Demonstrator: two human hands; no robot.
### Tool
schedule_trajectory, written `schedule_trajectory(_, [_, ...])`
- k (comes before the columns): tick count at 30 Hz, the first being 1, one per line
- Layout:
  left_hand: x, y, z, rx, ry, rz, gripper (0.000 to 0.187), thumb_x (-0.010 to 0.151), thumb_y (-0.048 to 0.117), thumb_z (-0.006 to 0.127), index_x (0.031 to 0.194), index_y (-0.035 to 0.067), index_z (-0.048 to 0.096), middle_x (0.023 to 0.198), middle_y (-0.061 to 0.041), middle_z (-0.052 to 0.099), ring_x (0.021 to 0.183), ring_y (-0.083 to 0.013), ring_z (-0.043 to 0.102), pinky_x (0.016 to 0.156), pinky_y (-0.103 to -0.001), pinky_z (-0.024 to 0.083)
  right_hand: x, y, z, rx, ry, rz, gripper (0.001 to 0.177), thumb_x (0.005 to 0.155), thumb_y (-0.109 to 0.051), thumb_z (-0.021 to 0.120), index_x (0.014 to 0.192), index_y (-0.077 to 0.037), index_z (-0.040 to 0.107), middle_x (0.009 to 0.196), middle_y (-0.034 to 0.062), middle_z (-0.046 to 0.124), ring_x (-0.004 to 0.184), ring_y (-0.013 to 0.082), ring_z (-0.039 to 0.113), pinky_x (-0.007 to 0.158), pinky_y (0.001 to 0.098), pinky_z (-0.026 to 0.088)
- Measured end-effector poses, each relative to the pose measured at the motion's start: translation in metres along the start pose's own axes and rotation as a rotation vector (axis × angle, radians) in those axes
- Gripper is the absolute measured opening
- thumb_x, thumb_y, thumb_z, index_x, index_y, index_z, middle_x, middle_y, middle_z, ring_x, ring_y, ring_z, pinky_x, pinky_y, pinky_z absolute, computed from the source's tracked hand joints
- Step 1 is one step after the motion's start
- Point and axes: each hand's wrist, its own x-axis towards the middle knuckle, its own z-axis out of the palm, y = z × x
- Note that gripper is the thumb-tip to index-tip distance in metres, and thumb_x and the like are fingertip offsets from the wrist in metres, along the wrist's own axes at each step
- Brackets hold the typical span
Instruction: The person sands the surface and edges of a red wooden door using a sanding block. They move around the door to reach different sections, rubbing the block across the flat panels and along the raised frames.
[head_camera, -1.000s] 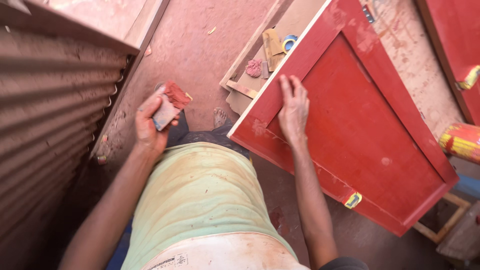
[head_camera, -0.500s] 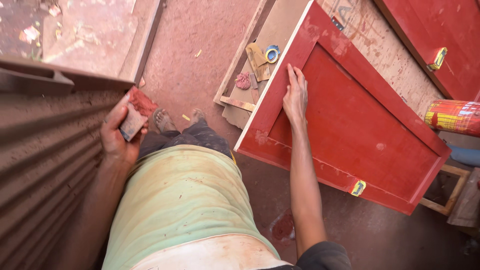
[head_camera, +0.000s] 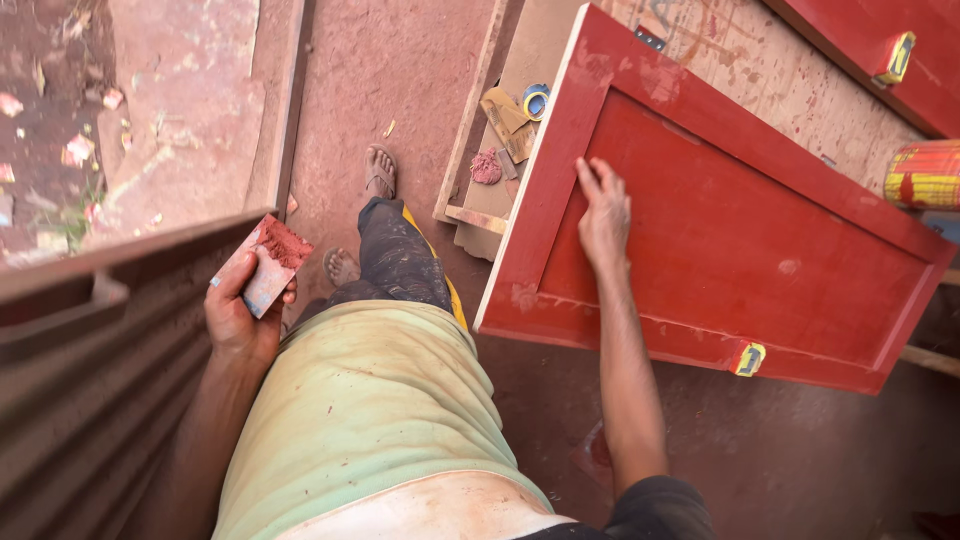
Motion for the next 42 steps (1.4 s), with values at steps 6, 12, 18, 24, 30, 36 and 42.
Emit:
schedule_trajectory(6, [0.051,0.014,0.039,0.055,0.027,-0.032,0.034,0.105,0.022,0.056,0.13,0.0,0.061,0.109,-0.013,0.07,0.082,-0.0234,0.067,0.065,-0.035,0.054,0.01,0.013,-0.007,0.261,0.036,0.028,0.066,0.092,0.019,0.049,0.142,-0.023,0.063,0.152,0.0076,0.054,0.139,0.0277,0.053,0.117,0.0387,0.046])
schedule_trajectory(12, [0.101,0.026,0.084,0.102,0.096,-0.059,0.026,0.105,0.022,0.058,0.122,0.003,0.063,0.105,-0.011,0.071,0.082,-0.0253,0.067,0.065,-0.037,0.053,0.087,0.012,-0.009,0.504,0.143,0.071,0.066,0.092,0.017,0.052,0.151,-0.012,0.053,0.152,0.0133,0.048,0.139,0.0325,0.048,0.117,0.0426,0.044])
schedule_trajectory(18, [0.141,0.029,0.123,0.123,0.113,-0.06,0.025,0.106,0.023,0.057,0.121,0.004,0.063,0.101,-0.011,0.07,0.08,-0.0264,0.065,0.066,-0.038,0.053,0.107,0.007,-0.007,0.056,0.096,-0.017,0.072,0.086,0.02,0.051,0.152,-0.01,0.052,0.152,0.0154,0.048,0.138,0.034,0.049,0.113,0.0465,0.043])
schedule_trajectory(24, [0.181,0.022,0.151,0.137,0.065,-0.081,0.028,0.107,0.023,0.055,0.123,0.002,0.063,0.107,-0.012,0.071,0.085,-0.0254,0.067,0.069,-0.037,0.053,0.134,0.04,-0.001,0.318,0.144,0.101,0.053,0.098,0.013,0.052,0.145,-0.01,0.055,0.153,0.0114,0.051,0.142,0.0299,0.049,0.119,0.0418,0.043])
schedule_trajectory(30, [0.206,0.021,0.172,0.192,0.043,-0.1,0.026,0.106,0.023,0.056,0.124,0.005,0.062,0.107,-0.01,0.07,0.083,-0.0264,0.065,0.068,-0.037,0.052,0.146,0.067,0.001,0.611,0.347,0.233,0.054,0.096,0.012,0.049,0.148,-0.005,0.053,0.152,0.0134,0.051,0.143,0.0315,0.048,0.118,0.0435,0.041])
schedule_trajectory(36, [0.221,0.016,0.18,0.19,0.007,-0.135,0.029,0.108,0.024,0.056,0.126,0.003,0.062,0.11,-0.011,0.07,0.087,-0.0251,0.066,0.072,-0.036,0.052,0.107,0.103,0.023,0.815,0.509,0.609,0.054,0.098,0.001,0.048,0.152,-0.009,0.05,0.156,0.0093,0.05,0.142,0.0273,0.051,0.112,0.0426,0.047])
schedule_trajectory(42, [0.232,0.01,0.19,0.244,-0.024,-0.178,0.029,0.109,0.024,0.058,0.127,0.001,0.062,0.111,-0.013,0.07,0.089,-0.0259,0.066,0.074,-0.037,0.052,0.089,0.116,0.039,0.664,0.52,0.531,0.05,0.112,-0.024,0.047,0.159,-0.009,0.042,0.165,0.0115,0.037,0.152,0.0325,0.036,0.125,0.0478,0.033])
